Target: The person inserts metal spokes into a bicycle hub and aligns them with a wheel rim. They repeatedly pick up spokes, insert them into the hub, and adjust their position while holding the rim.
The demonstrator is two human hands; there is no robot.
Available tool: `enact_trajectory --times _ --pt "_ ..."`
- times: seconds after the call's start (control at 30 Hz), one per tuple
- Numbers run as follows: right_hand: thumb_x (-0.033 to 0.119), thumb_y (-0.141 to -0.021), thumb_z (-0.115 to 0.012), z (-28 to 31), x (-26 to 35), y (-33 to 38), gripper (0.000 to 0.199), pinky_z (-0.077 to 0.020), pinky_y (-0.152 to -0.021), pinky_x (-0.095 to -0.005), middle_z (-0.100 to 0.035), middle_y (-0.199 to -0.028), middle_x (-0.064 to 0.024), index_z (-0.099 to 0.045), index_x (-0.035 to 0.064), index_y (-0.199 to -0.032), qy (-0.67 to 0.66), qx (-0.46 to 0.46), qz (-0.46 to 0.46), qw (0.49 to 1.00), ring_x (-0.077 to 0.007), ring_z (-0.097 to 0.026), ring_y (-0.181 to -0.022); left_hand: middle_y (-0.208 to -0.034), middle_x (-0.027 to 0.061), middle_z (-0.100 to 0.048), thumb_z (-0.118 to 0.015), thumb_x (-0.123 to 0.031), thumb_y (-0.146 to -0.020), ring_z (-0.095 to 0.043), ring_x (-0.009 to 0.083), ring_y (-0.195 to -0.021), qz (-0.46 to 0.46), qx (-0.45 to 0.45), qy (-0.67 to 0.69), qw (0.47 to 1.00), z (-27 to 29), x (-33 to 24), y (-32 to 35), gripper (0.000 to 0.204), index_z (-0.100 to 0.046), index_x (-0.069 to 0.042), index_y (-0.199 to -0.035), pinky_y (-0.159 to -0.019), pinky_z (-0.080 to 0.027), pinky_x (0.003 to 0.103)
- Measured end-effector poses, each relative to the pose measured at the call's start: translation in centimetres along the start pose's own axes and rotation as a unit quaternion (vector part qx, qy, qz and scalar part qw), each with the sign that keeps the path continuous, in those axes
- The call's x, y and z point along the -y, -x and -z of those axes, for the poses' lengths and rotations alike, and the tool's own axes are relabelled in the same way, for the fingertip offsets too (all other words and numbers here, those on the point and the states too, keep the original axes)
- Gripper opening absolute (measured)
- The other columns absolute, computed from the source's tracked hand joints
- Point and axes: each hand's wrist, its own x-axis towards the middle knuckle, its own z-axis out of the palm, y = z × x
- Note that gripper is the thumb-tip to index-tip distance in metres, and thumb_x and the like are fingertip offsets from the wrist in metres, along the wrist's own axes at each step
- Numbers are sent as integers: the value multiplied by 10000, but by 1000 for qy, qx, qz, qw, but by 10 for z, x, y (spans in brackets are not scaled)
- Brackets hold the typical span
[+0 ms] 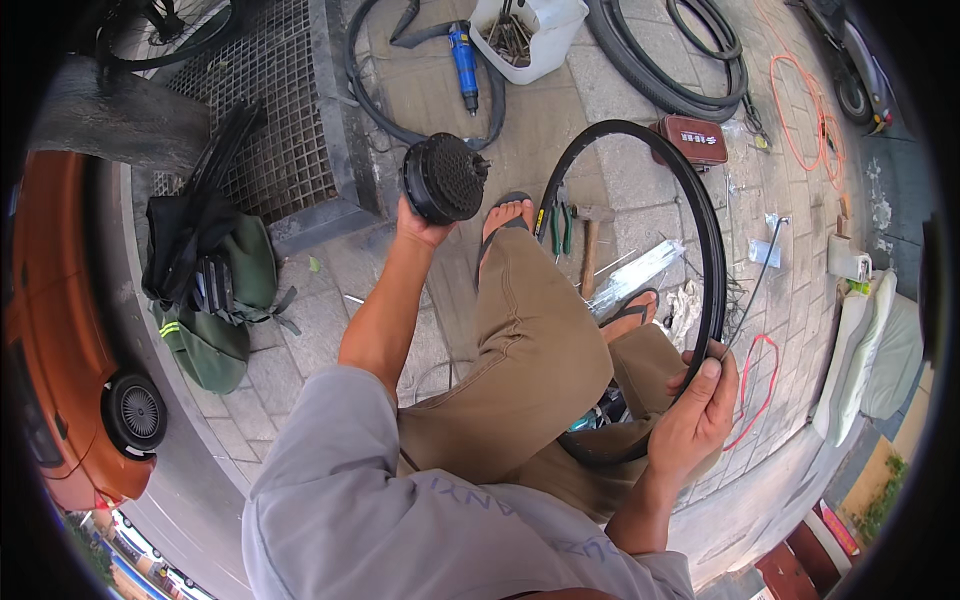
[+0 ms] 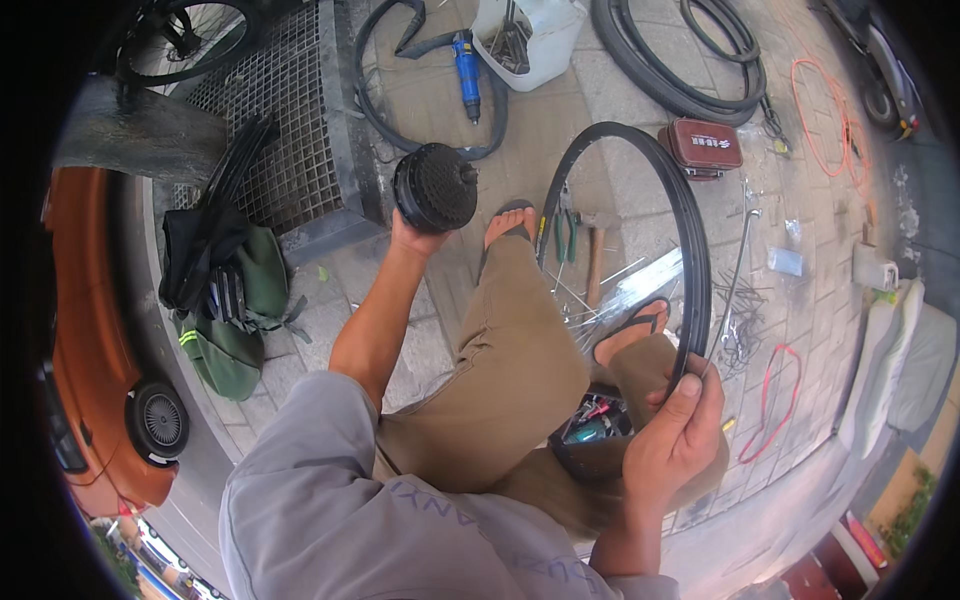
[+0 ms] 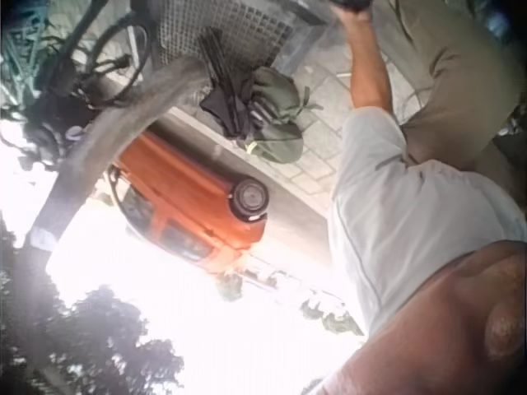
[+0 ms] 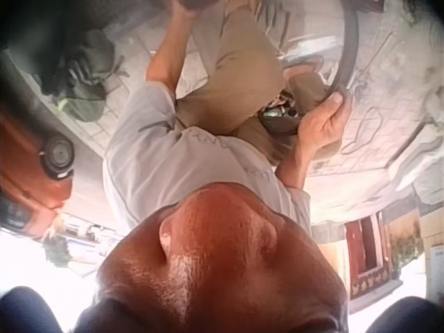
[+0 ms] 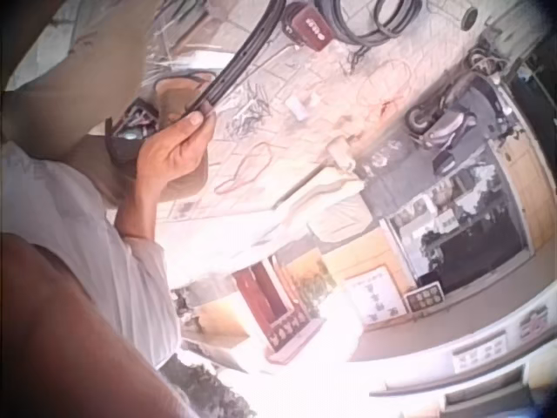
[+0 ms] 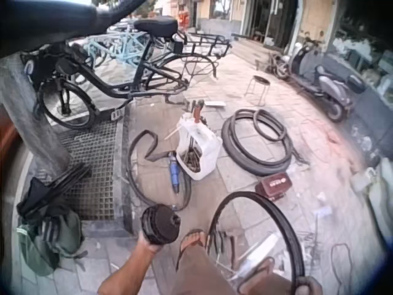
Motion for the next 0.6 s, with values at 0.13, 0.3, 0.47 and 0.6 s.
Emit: enact_trajectory --times 0.13,0.3,0.47,0.6 --pt "224 -1131 -524 5 -16 10 318 -465 -636 -226 -676 -947 -30 -658 -8 -1303 -17 -2 25 1000 -52 -543 -716 -1462 89 -644 -498 -495 -1038 -598 315 -1349 -22 92 -16 995 -116 10 32 540 -631 -160 -1440 -1178 -449 513" --pt "153 -1090 -553 5 -24 10 277 -529 -782 -332 -694 -962 -116 -680 -43 -1240 -55 -15 55 997 -177 -640 -825 -1449 88 -650 -528 -523 -1016 -603 378 -1326 -26 198 -50 979 -249 19 87 495 -665 -240 -1398 -1117 -390 737" --pt "128 -1051 -592 1 -30 17 255 -535 -874 -387 -634 -1143 -173 -697 -23 -1228 5 -81 237 968 -289 -655 -1011 -1383 101 -688 -572 -432 -992 -630 329 -1286 -83 228 -24 970 -317 40 128 459 -708 -141 -1319 -1147 -458 557" --pt "107 -1035 -607 2 -21 32 245 -523 -919 -405 -595 -1195 -186 -705 0 -1232 -12 -80 206 975 -325 -640 -1060 -1378 123 -690 -512 -381 -1025 -649 329 -1258 -87 244 11 966 -333 69 154 446 -709 -89 -1300 -1132 -492 497"
